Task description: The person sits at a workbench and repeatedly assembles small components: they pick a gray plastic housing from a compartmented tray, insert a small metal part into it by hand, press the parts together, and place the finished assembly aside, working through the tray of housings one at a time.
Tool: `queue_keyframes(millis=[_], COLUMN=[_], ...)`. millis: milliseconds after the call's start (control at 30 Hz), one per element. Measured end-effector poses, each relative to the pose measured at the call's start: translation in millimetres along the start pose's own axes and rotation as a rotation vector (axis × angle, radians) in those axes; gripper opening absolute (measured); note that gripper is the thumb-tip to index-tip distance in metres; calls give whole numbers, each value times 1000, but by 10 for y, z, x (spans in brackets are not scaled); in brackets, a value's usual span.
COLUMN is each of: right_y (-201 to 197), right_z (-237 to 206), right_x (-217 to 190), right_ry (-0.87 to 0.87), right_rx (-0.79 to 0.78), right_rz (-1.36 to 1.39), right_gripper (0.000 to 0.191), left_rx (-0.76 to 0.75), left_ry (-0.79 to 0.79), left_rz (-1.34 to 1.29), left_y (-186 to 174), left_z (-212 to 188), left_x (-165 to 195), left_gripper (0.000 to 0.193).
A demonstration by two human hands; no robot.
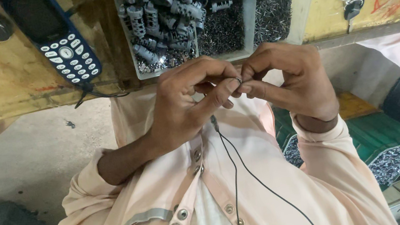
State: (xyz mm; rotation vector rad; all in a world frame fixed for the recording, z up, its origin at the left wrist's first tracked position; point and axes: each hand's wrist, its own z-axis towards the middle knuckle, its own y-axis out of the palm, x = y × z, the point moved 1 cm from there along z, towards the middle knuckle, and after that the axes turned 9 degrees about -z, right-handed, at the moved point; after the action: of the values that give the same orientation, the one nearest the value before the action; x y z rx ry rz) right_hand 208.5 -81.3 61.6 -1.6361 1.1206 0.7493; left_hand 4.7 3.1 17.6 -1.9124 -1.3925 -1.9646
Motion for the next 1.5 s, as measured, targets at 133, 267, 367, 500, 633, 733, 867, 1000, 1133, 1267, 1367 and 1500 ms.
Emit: queue_keyframes(millis=[133, 267, 367, 500, 633, 733, 867, 1000, 1133, 1267, 1367, 1500], right_y=[12, 120, 232, 297, 338, 330, 232, 217, 203, 115, 145, 233], right_z=[-29, -18, 13, 80, 156, 167, 214, 477, 521, 231, 74, 35], right_x=[43, 113, 186, 292, 328, 222, 5, -102, -93, 5, 111, 179], right_ry=[2, -140, -309, -639, -693, -693, -287, -300, -248, -90, -194, -371], right_rx=[3, 91, 209, 277, 251, 231, 175, 322, 391, 124, 168, 348], right_rz=[19, -15, -195, -314, -196, -157, -150, -836, -807, -201, -254, -480], right_gripper=[16, 16, 20, 21, 21, 22, 29, 28, 25, 28, 30, 30], left_rx=[5, 53, 63, -52, -89, -52, -4, 47, 18, 77, 116, 163], left_ry=[120, 219, 161, -301, -51, -5, -212, -260, -214, -216, -230, -215], left_rz=[144, 241, 175, -380, -41, 75, -194, -272, -317, -387, -379, -181], left_y=[7, 7, -25, -142, -202, -192, -192, -178, -132, -79, -55, -6], left_z=[-31, -79, -66, 2, -55, -96, -101, -111, -74, -11, 2, -4], left_x=[18, 46, 35, -38, -10, -21, -77, -108, -118, -112, -87, -58], left_gripper=[14, 12, 13, 13, 18, 20, 21, 20, 20, 19, 19, 18])
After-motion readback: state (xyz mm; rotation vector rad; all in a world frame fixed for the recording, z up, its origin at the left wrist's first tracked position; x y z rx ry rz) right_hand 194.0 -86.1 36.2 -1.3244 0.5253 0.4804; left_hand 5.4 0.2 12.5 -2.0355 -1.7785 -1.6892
